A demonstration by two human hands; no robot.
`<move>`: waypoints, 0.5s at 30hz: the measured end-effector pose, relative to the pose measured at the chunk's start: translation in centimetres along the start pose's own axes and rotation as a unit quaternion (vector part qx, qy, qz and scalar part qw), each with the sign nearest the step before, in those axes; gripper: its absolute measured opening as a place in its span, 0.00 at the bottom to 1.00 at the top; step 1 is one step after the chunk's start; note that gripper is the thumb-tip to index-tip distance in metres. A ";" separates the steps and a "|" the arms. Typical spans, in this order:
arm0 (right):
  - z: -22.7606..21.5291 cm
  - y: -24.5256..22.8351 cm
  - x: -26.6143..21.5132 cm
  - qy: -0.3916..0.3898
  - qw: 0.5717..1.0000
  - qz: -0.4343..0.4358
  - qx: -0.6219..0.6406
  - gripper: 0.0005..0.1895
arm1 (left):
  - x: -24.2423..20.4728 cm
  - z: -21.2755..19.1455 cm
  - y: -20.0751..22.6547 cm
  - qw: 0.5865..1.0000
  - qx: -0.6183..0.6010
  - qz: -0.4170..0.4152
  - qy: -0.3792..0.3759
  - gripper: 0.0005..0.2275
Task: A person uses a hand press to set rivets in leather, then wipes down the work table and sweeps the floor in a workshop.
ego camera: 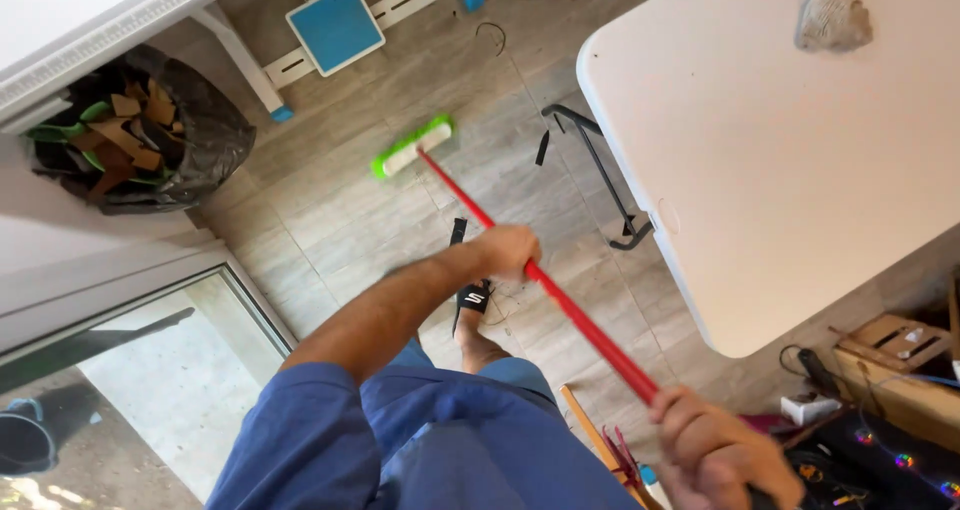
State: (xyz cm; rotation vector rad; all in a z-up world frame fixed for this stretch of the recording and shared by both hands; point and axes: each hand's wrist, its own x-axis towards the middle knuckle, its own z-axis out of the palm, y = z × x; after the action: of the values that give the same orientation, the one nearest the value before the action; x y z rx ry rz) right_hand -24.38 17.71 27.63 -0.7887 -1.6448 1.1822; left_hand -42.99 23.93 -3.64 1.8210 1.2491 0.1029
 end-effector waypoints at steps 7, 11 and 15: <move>4.1 13.6 0.6 0.181 0.980 -0.079 0.010 0.17 | 14.1 -4.1 -15.2 0.979 0.157 0.095 0.088 0.07; 12.2 15.3 1.0 0.229 0.973 -0.023 0.010 0.18 | 14.1 -5.0 -19.7 0.980 0.188 0.001 -0.070 0.08; 7.8 13.4 -8.9 0.253 0.950 0.137 -0.117 0.12 | 8.6 4.0 -17.4 0.979 0.137 0.142 0.057 0.11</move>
State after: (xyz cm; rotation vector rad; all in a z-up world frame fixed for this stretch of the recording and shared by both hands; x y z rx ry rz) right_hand -28.69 11.57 11.36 -1.3820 -1.2803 0.8707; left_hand -49.04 29.69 -21.61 2.2552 1.1148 0.2036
